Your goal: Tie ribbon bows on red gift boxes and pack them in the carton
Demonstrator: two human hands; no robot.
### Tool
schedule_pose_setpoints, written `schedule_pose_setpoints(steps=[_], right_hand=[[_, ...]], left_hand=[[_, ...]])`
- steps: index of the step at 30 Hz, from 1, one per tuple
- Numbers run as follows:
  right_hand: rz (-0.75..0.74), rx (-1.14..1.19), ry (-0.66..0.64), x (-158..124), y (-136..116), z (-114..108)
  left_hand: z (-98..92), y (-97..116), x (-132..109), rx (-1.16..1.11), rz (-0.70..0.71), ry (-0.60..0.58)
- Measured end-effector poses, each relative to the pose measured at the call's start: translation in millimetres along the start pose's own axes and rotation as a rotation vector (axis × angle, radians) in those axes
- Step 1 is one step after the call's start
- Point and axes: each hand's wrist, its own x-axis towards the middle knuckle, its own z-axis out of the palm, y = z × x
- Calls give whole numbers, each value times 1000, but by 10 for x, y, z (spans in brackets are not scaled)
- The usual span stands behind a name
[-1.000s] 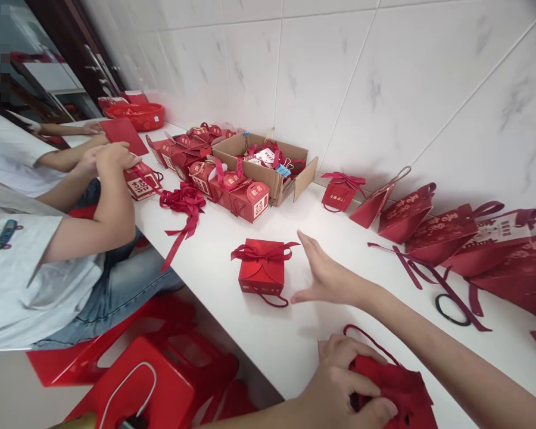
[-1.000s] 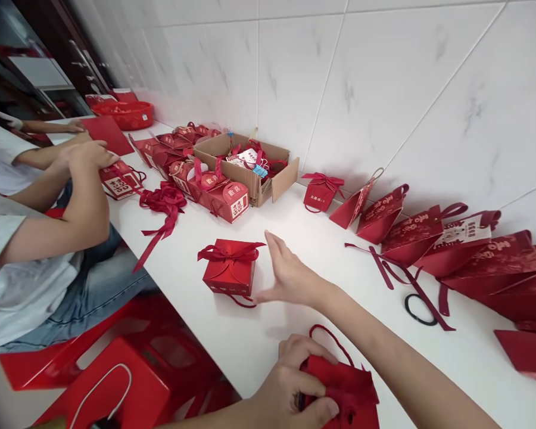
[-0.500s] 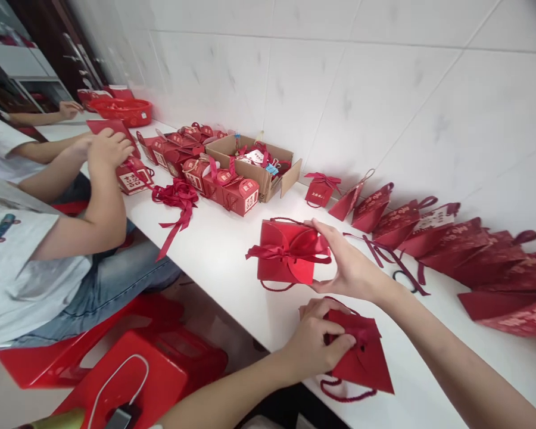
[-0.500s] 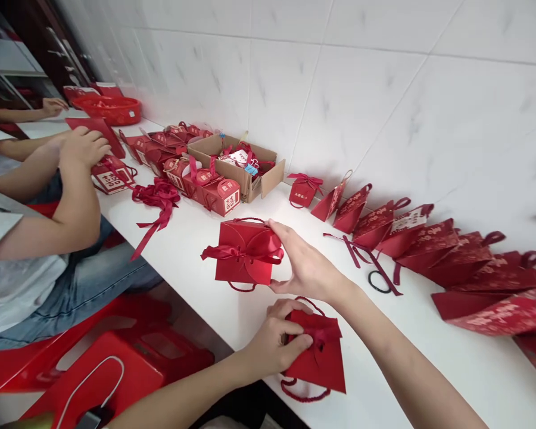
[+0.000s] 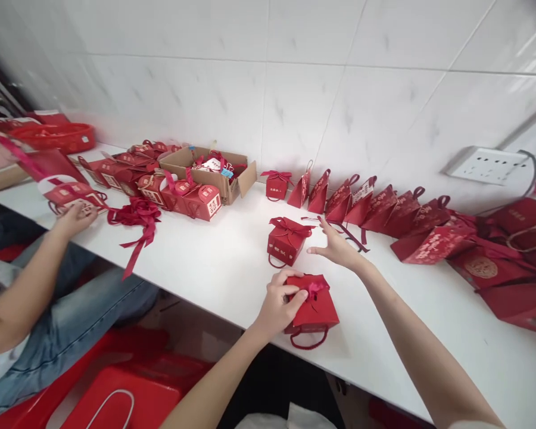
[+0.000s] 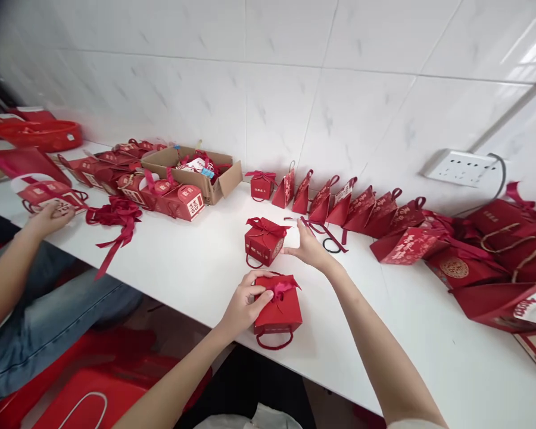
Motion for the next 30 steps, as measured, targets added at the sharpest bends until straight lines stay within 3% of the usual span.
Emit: schedule_pose_setpoints(steps=[4,7,10,15,21,30], right_hand=[[-122,29,286,-574,-254,-237],[-257,112,228,-992,-501,-228],[-301,98,203,-1216,-563,-60],[-259,64,277,-1278,-428,148],[-239,26,310,-1206,-409,135],[-323,-89,330,-1134,-433,154]], left_hand=[[6,21,24,1,0,-12],[43,26,62,-6,-10,-19],[75,24,106,-28,-33,-30],[69,3,178,-74,-54,-69],[59,-10,253,-142,-99,-89],[46,-10,267,-90,-80,-114]])
